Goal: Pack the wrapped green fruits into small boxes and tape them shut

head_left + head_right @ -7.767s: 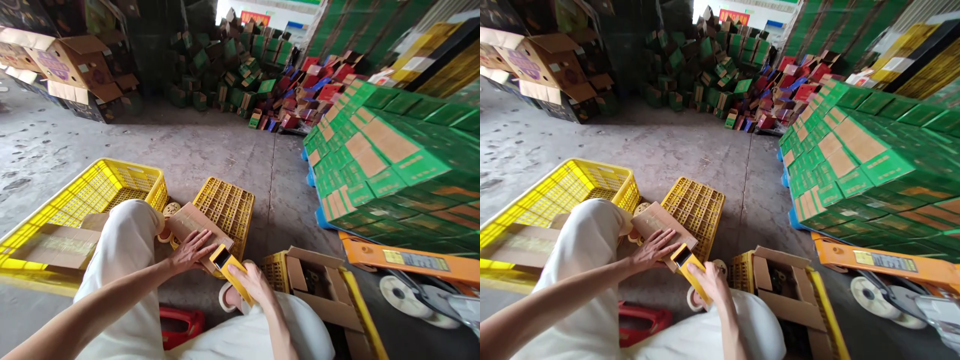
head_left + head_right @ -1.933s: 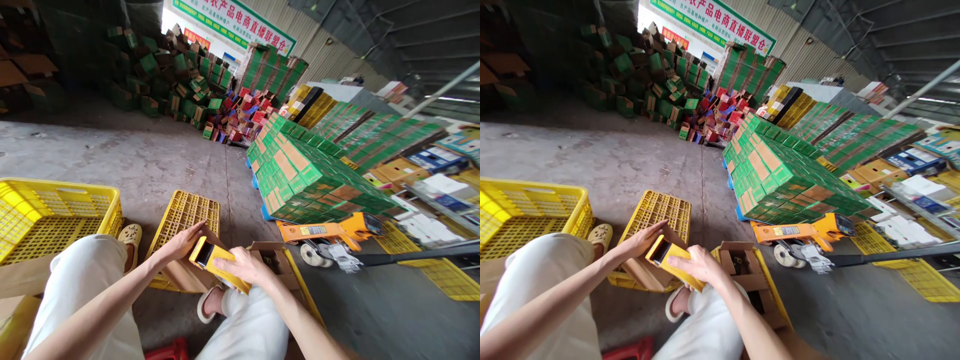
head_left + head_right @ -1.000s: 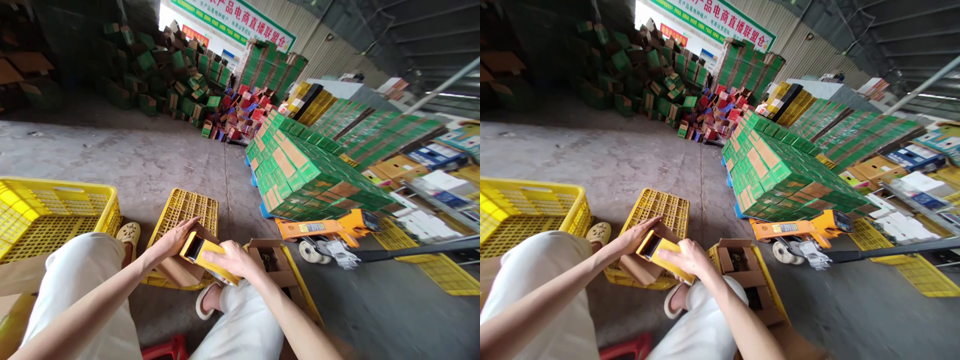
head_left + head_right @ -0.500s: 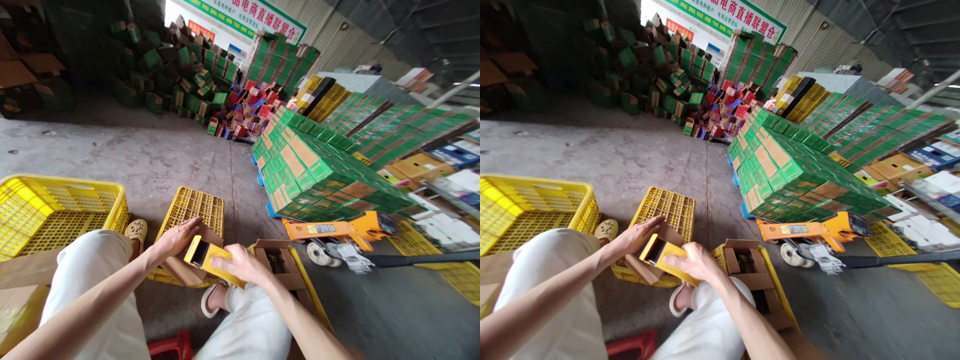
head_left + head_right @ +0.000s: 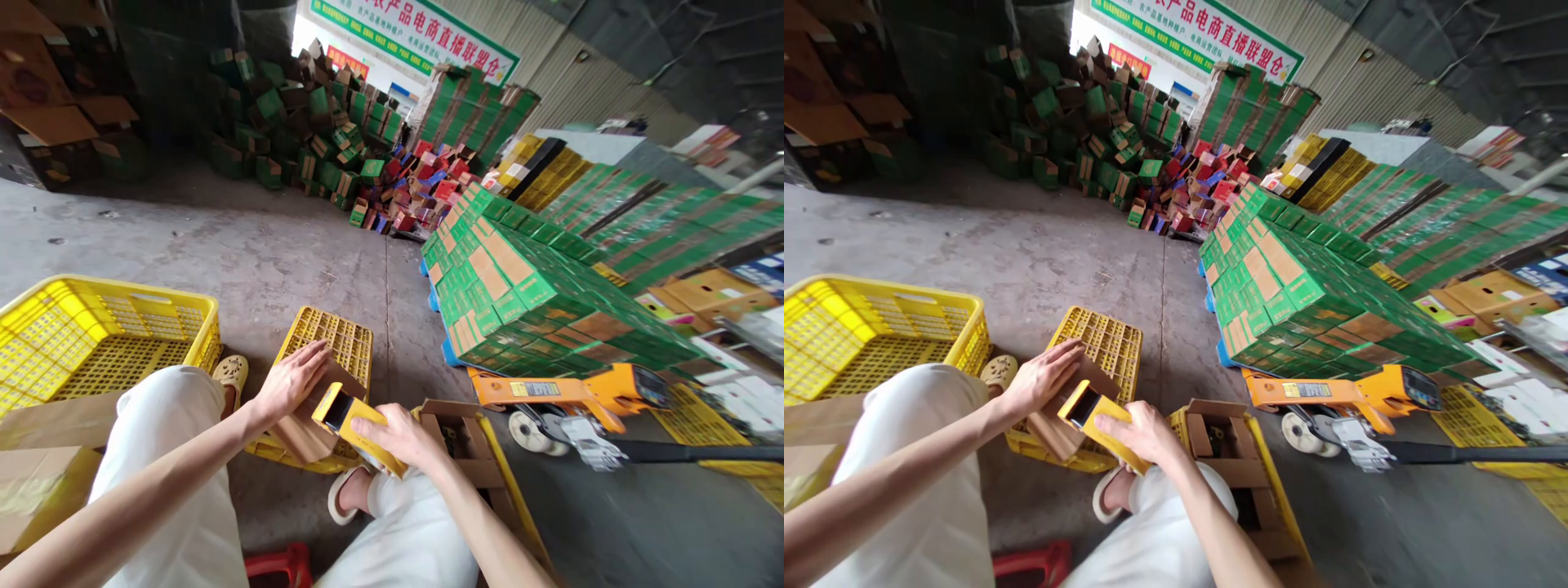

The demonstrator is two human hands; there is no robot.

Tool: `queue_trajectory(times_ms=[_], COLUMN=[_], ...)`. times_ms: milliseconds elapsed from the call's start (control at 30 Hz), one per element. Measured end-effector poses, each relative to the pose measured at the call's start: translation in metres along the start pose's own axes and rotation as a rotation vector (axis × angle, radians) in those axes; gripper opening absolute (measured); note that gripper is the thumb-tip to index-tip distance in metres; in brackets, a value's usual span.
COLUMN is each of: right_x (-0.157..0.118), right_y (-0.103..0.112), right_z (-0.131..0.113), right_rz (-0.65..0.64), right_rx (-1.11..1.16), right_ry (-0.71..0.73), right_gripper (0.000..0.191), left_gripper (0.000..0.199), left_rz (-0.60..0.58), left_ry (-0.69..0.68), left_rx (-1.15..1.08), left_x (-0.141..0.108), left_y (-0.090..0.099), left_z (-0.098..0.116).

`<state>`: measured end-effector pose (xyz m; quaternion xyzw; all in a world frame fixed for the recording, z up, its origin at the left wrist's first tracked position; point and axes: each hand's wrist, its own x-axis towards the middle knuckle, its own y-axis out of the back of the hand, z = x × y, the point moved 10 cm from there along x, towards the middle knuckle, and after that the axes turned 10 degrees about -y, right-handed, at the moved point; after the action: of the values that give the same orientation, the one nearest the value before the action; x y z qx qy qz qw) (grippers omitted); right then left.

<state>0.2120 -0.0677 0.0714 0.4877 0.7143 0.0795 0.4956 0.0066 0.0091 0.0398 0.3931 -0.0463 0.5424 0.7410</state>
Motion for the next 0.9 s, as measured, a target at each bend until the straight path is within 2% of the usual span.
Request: queue_trajectory(times_ms=[67, 133, 200, 233, 300, 367, 533, 700, 900], right_x=[0.001, 0.003, 0.004, 0.005, 0.007, 0.007, 0.005, -0.002, -0.010], right_y=[0.000, -0.001, -0.001, -0.002, -0.003, -0.005, -0.008, -0.003, 0.002], right_z=[-0.001, -0.001, -0.001, 0.001, 0.004, 0.008, 0.011, 0.008, 0.002], right_rz=[0.007, 0.013, 0.016, 0.010, -0.011, -0.023, -0.009, 0.046, 0.044], right_rx=[-0.027, -0.048, -0.056, -0.049, -0.018, 0.015, 0.024, -0.007, -0.007], right_ry=[0.039, 0.055, 0.051, 0.039, 0.005, -0.009, 0.009, 0.029, 0.031], right_gripper=[0.061, 0.061, 0.060, 0.060, 0.057, 0.055, 0.057, 0.058, 0.055], left_gripper=[0.050, 0.052, 0.063, 0.076, 0.103, 0.115, 0.113, 0.114, 0.111], left_rz=[-0.071, -0.215, -0.315, -0.333, -0.325, -0.288, -0.206, -0.210, -0.219], left_ry=[-0.146, -0.275, -0.379, -0.420, -0.487, -0.542, -0.615, -0.649, -0.662], left_rx=[0.024, 0.063, 0.133, 0.177, 0.267, 0.339, 0.430, 0.466, 0.489], left_x=[-0.011, -0.030, -0.048, -0.055, -0.060, -0.059, -0.053, -0.055, -0.055], left_y=[0.002, -0.004, -0.009, -0.011, -0.013, -0.017, -0.025, -0.027, -0.030], left_z=[0.018, 0.032, 0.041, 0.045, 0.051, 0.055, 0.049, 0.042, 0.041])
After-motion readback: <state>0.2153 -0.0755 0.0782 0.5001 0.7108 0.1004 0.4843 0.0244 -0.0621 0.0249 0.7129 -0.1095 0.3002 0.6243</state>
